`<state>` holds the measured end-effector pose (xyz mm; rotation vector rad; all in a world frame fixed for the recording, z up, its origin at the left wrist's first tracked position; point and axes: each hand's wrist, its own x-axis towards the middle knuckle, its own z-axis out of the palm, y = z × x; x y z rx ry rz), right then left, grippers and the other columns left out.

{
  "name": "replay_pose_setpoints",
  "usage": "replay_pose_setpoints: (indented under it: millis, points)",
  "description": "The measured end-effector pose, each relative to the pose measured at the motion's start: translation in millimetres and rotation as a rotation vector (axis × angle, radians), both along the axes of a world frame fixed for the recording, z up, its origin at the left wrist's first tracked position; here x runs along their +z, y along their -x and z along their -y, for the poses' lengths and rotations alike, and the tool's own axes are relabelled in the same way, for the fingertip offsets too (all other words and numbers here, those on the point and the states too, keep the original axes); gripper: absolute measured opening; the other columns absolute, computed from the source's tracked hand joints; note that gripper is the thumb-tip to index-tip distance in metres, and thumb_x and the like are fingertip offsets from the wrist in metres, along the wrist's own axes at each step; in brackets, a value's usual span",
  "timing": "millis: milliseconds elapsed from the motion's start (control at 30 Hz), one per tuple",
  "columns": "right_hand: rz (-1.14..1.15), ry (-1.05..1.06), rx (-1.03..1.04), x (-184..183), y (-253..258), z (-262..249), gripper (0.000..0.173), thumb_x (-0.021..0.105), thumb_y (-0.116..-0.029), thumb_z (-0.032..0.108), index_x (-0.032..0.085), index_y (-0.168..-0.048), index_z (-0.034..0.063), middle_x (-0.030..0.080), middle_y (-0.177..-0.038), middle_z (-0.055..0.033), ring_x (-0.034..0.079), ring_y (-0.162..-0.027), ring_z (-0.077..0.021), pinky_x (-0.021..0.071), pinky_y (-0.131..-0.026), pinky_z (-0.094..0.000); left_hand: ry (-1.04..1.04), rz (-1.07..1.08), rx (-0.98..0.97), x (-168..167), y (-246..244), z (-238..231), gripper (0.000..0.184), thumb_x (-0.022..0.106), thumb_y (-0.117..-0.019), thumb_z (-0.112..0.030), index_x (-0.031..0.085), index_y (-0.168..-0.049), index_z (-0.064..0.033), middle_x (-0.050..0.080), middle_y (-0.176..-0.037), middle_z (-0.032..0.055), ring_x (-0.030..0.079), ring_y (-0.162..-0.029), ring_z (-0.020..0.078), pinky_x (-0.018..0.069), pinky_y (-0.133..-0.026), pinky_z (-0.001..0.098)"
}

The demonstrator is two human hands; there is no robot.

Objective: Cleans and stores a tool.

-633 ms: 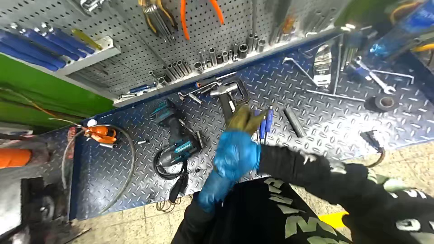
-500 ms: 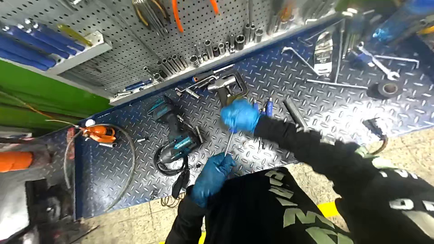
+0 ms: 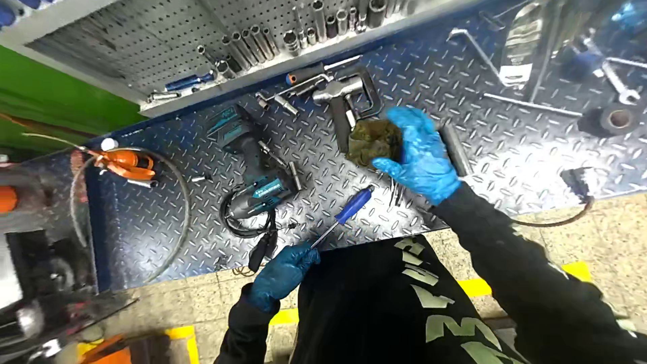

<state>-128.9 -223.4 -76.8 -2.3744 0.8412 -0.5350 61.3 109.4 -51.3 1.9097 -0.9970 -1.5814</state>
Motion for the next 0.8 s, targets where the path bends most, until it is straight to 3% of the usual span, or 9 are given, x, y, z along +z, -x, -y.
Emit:
replay_pose_setpoints:
  millis: [67, 167, 267, 333, 433, 500, 633, 700, 800]
  points:
    - [0.111, -0.121, -0.149, 9, 39, -22, 0.075, 0.071, -0.0913, 0.048, 0.046, -0.152, 0.0117, 0.05, -0.153, -0.012, 0.047, -0.141, -0.026, 0.0429, -0.116, -0.0463, -0.063, -0.032, -0.011, -7, 1, -6, 0.025, 0.051, -0.1062, -0.03, 0.07, -0.097, -0.0163, 0.054, -0.07, -0.0039, 0.049, -0.06, 0.0079, 0.0448, -0.059, 0.0286]
    - [0.082, -0.22, -0.363, 1, 122, -78, 0.032, 0.054, -0.1041, 0.031, 0.061, -0.118, 0.0028, 0.064, -0.116, -0.014, 0.065, -0.104, -0.0233, 0.0568, -0.089, -0.0452, -0.181, -0.018, -0.052, -8, 5, -2, 0.028, 0.05, -0.1068, -0.036, 0.069, -0.106, -0.0153, 0.06, -0.077, 0.0011, 0.056, -0.065, 0.0132, 0.0504, -0.063, 0.0354]
    - [-0.098, -0.395, -0.513, -51, 186, -129, 0.04, 0.046, -0.1039, 0.038, 0.066, -0.099, 0.0034, 0.068, -0.085, -0.0092, 0.068, -0.077, -0.022, 0.0574, -0.07, -0.048, -0.213, 0.096, -0.122, -15, 9, 25, 0.038, 0.046, -0.1068, -0.043, 0.067, -0.123, -0.0165, 0.07, -0.099, 0.0042, 0.067, -0.089, 0.0171, 0.057, -0.084, 0.0437]
    - [-0.244, -0.816, -0.57, -83, 205, -156, 0.047, 0.047, -0.1064, 0.043, 0.062, -0.124, 0.0021, 0.071, -0.108, -0.0154, 0.069, -0.1, -0.0271, 0.0561, -0.089, -0.0524, -0.22, 0.157, -0.066, -20, 23, 41, 0.037, 0.048, -0.1061, -0.045, 0.067, -0.12, -0.016, 0.069, -0.097, 0.0047, 0.067, -0.089, 0.0179, 0.0568, -0.083, 0.0446]
    - [-0.261, -1.317, -0.573, -110, 196, -160, 0.063, 0.049, -0.1082, 0.04, 0.031, -0.159, 0.0079, 0.05, -0.153, -0.0167, 0.051, -0.139, -0.0251, 0.0432, -0.116, -0.0468, -0.204, 0.207, 0.002, -25, 40, 69, 0.038, 0.048, -0.1066, -0.044, 0.069, -0.115, -0.0135, 0.069, -0.096, 0.0051, 0.067, -0.089, 0.0182, 0.0566, -0.084, 0.044]
    - [-0.394, -1.333, -0.494, -107, 197, -150, 0.059, 0.052, -0.1058, 0.045, 0.044, -0.154, 0.0111, 0.057, -0.147, -0.014, 0.055, -0.136, -0.0243, 0.0434, -0.115, -0.048, -0.164, 0.22, -0.042, -23, 46, 75, 0.036, 0.048, -0.1068, -0.04, 0.07, -0.106, -0.0118, 0.067, -0.087, 0.0037, 0.065, -0.081, 0.0168, 0.0557, -0.078, 0.042]
    - [-0.628, -1.275, -0.336, -90, 222, -130, 0.04, 0.061, -0.102, 0.045, 0.072, -0.113, 0.0072, 0.072, -0.104, -0.0154, 0.069, -0.099, -0.0301, 0.0533, -0.092, -0.0564, -0.158, 0.176, -0.395, -2, 45, 81, 0.039, 0.047, -0.1065, -0.043, 0.07, -0.104, -0.0108, 0.063, -0.079, 0.0033, 0.061, -0.072, 0.0162, 0.0538, -0.071, 0.0411]
    - [-0.493, -1.284, -0.412, -95, 243, -129, 0.032, 0.065, -0.1003, 0.038, 0.075, -0.095, 0.0084, 0.072, -0.087, -0.0105, 0.069, -0.081, -0.0246, 0.0566, -0.077, -0.0513, -0.196, 0.219, -0.577, -2, 58, 90, 0.043, 0.044, -0.1069, -0.046, 0.069, -0.105, -0.0119, 0.064, -0.081, 0.0061, 0.064, -0.076, 0.0211, 0.0549, -0.072, 0.0467]
    - [-0.017, -1.483, -0.796, -83, 248, -111, 0.031, 0.052, -0.1053, 0.027, 0.073, -0.101, 0.0057, 0.072, -0.088, -0.0081, 0.067, -0.08, -0.0185, 0.0569, -0.073, -0.0421, -0.297, 0.253, -0.826, 11, 103, 127, 0.046, 0.038, -0.1095, -0.041, 0.068, -0.115, -0.006, 0.069, -0.1, 0.0178, 0.069, -0.097, 0.0332, 0.0546, -0.087, 0.0542]
